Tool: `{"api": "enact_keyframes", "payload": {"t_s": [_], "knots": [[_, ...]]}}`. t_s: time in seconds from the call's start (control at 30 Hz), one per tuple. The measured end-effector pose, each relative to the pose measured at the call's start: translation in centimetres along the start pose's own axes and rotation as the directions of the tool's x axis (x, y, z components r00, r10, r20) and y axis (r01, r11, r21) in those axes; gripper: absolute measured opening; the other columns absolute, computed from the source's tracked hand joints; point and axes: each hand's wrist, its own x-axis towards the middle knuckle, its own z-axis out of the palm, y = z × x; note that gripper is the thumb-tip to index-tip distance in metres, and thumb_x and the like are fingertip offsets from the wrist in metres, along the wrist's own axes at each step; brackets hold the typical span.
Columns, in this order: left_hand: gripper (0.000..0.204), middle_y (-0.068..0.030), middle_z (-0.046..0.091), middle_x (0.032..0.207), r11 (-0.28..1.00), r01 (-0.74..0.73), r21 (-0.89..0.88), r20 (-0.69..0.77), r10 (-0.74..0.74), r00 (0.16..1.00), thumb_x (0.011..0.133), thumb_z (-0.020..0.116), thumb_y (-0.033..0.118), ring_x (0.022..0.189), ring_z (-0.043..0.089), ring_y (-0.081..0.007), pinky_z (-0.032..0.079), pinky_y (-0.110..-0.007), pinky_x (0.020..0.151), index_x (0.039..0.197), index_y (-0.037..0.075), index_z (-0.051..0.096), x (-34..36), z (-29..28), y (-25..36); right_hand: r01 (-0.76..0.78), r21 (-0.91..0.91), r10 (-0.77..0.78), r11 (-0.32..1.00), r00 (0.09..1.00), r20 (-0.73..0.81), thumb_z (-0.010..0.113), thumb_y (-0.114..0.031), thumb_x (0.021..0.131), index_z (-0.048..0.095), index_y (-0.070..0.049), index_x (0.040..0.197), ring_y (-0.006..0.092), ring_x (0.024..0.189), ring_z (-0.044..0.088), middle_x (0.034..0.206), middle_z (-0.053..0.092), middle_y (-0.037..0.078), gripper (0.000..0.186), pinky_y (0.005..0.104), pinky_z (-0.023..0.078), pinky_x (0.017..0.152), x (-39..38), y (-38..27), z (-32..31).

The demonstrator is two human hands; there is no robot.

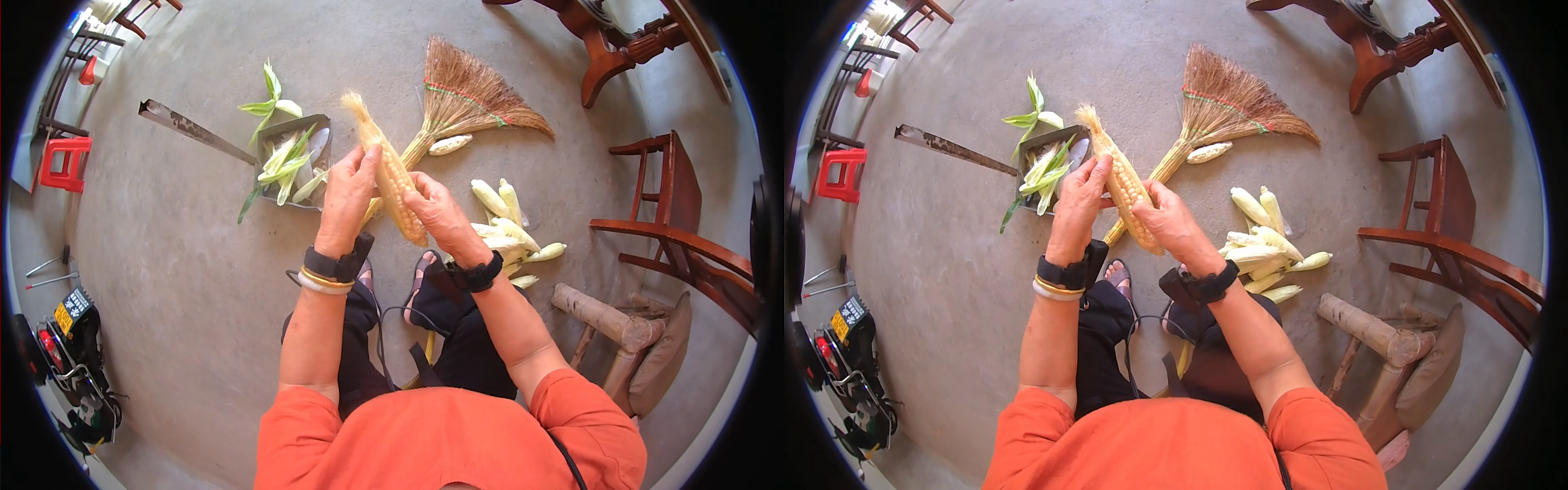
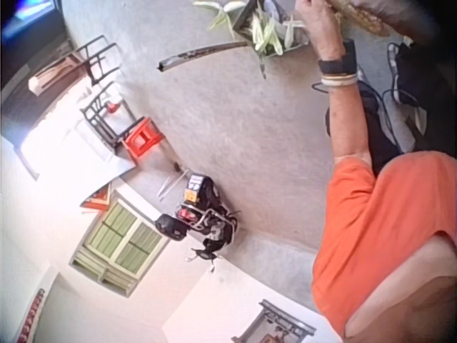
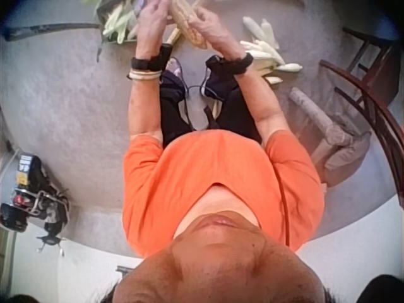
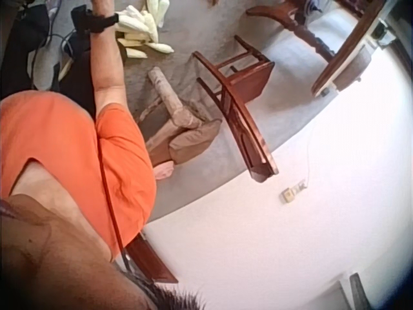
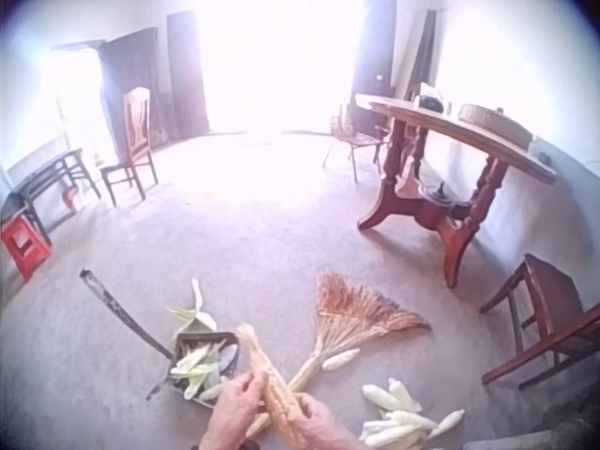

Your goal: The person sweeps debris into a dustpan using a broom and then husks corn by hand.

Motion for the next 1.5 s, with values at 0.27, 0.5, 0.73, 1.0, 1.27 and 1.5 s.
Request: {"api": "enact_keyframes", "payload": {"t_s": [0.27,0.5,0.73,1.0,1.27,1.5], "knots": [[0.031,-0.0043,0.063,0.093,0.997,-0.069,-0.038,0.051,0.071,0.996,0.094,0.046,0.024,0.081,0.061,-0.0099,0.051,-0.025,0.073,0.112,0.001,0.056,0.0,-0.1,0.7,0.056,-0.103,-0.060,0.993,0.997,-0.039,0.055,-0.019,0.084,0.047,0.005,0.118,0.0122,0.095,0.053,0.105,0.056,0.009,0.042,0.0264,0.044,0.084,0.2,-0.4,-0.3],[0.038,-0.0083,0.064,0.102,0.997,-0.070,-0.038,-0.074,0.067,0.995,0.094,0.048,0.033,0.087,0.062,-0.0133,0.051,-0.026,0.073,0.116,0.004,0.056,0.5,-0.7,1.6,0.164,-0.353,-0.182,0.921,0.983,-0.019,0.056,-0.020,0.083,0.049,0.004,0.118,0.0134,0.099,0.052,0.109,0.057,0.010,0.043,0.0276,0.043,0.086,-0.1,-1.4,-0.9],[0.038,-0.0115,0.065,0.103,0.970,-0.127,-0.206,-0.096,0.110,0.989,0.095,0.046,0.031,0.085,0.065,-0.0152,0.053,-0.027,0.072,0.114,0.001,0.057,0.8,-0.8,1.6,0.121,-0.158,-0.122,0.980,0.993,0.002,0.052,-0.019,0.084,0.049,0.004,0.119,0.0138,0.100,0.053,0.108,0.058,0.011,0.042,0.0274,0.042,0.088,0.0,-1.4,-0.5],[0.029,-0.0137,0.065,0.098,0.933,-0.322,-0.161,-0.150,0.300,0.942,0.095,0.047,0.023,0.082,0.065,-0.0179,0.054,-0.028,0.072,0.104,-0.002,0.058,1.4,-1.0,0.1,0.208,-0.316,-0.238,0.926,0.970,-0.057,0.050,-0.021,0.084,0.051,0.005,0.116,0.0139,0.097,0.054,0.107,0.058,0.011,0.041,0.0273,0.043,0.086,-0.1,-1.6,0.2],[0.024,-0.0121,0.062,0.104,0.776,-0.152,-0.612,-0.169,0.060,0.984,0.094,0.044,0.015,0.093,0.062,-0.0219,0.053,-0.034,0.081,0.110,0.000,0.053,2.4,-0.4,-1.9,0.050,0.314,-0.034,0.948,0.998,-0.055,0.051,-0.026,0.087,0.045,0.001,0.121,0.0134,0.085,0.058,0.098,0.059,0.009,0.044,0.0260,0.048,0.074,0.4,-1.9,0.6],[0.028,-0.0105,0.054,0.118,0.552,0.003,-0.834,-0.079,-0.124,0.989,0.094,0.035,0.014,0.110,0.051,-0.0258,0.045,-0.045,0.090,0.116,0.001,0.048,2.5,0.8,-1.6,0.048,0.385,-0.008,0.922,0.994,-0.104,0.062,-0.022,0.086,0.036,-0.002,0.127,0.0135,0.074,0.061,0.096,0.059,0.008,0.053,0.0255,0.051,0.063,0.9,-0.8,1.3]]}}
